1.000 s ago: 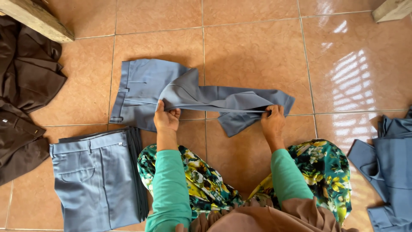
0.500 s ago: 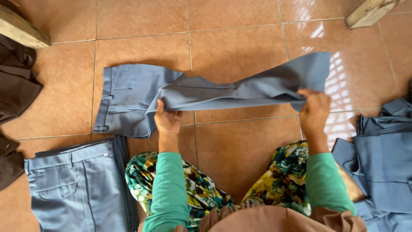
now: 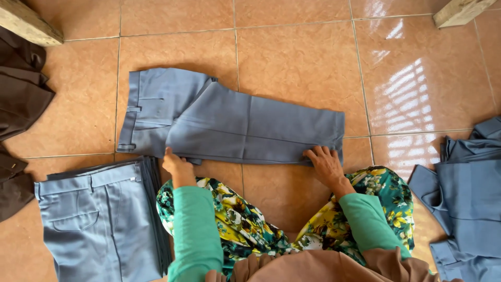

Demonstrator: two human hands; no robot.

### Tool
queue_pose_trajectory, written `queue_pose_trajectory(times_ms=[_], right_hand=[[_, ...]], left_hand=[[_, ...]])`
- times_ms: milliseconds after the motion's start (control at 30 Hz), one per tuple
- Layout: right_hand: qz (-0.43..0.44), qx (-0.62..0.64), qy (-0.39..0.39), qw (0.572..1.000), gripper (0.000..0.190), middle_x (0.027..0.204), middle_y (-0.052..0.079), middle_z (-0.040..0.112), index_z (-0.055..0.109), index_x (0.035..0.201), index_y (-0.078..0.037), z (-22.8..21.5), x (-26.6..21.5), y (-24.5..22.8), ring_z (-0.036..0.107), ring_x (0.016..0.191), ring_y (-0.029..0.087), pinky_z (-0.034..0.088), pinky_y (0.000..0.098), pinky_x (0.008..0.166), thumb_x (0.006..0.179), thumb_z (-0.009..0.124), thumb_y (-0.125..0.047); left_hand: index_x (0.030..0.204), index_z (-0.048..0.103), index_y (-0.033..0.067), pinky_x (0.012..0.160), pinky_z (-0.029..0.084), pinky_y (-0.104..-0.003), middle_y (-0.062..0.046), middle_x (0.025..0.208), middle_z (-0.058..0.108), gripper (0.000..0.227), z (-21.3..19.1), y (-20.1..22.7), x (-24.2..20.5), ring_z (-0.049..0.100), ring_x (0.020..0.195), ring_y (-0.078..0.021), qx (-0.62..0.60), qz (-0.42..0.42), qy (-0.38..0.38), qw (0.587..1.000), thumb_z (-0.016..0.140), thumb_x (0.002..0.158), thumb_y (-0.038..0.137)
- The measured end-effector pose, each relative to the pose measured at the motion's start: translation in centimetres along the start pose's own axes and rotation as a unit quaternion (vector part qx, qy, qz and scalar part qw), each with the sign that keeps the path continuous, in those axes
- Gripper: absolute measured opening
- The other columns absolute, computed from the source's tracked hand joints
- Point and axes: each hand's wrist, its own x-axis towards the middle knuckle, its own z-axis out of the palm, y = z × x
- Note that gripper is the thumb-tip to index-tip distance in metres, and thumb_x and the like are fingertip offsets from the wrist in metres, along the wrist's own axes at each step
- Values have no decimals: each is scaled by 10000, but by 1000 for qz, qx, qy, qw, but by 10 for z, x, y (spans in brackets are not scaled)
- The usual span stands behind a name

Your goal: A person sitting on the floor folds several pairs of grey trousers and stacks them.

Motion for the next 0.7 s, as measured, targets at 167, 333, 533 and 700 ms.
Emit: queue_pose_trajectory(times_ms=[167,333,533,700], right_hand=[[74,64,-96,991,476,1174,21,525,565,1270,-327,-25,-9,10,530,1159,263,432,488,1023,837,601,-132],[124,163,-136,969,428,1233,76,593,681,1290,-269,-36,-27,29,571,1211,316,396,552,1099,878,672,-154],[274,333,16,902,274,1028,61,685,757,1129,-292,29,-26,72,715,956,293,564,462,844,895,785,-432],[400,354,8,845,765,1158,278,669,407,1527,-66,14,-19,64,646,1141,460,540,630,870,930,764,-384]], left_hand=[[1389,458,119,1158,315,-525,-198,1379,326,578,-6,-28,-138,342,1306,-386,117,222,-104,962,769,902,141],[1233,651,268,985,543,-456,3,1242,671,378,-40,-125,-101,577,1224,-295,585,383,-333,633,751,869,282],[1270,614,98,914,572,-492,-193,1091,744,387,-49,-118,-115,705,1071,-382,515,417,-251,705,711,901,167],[1412,509,210,619,644,-345,-54,928,691,564,-36,-109,-109,732,764,-165,356,206,-170,895,747,900,234]])
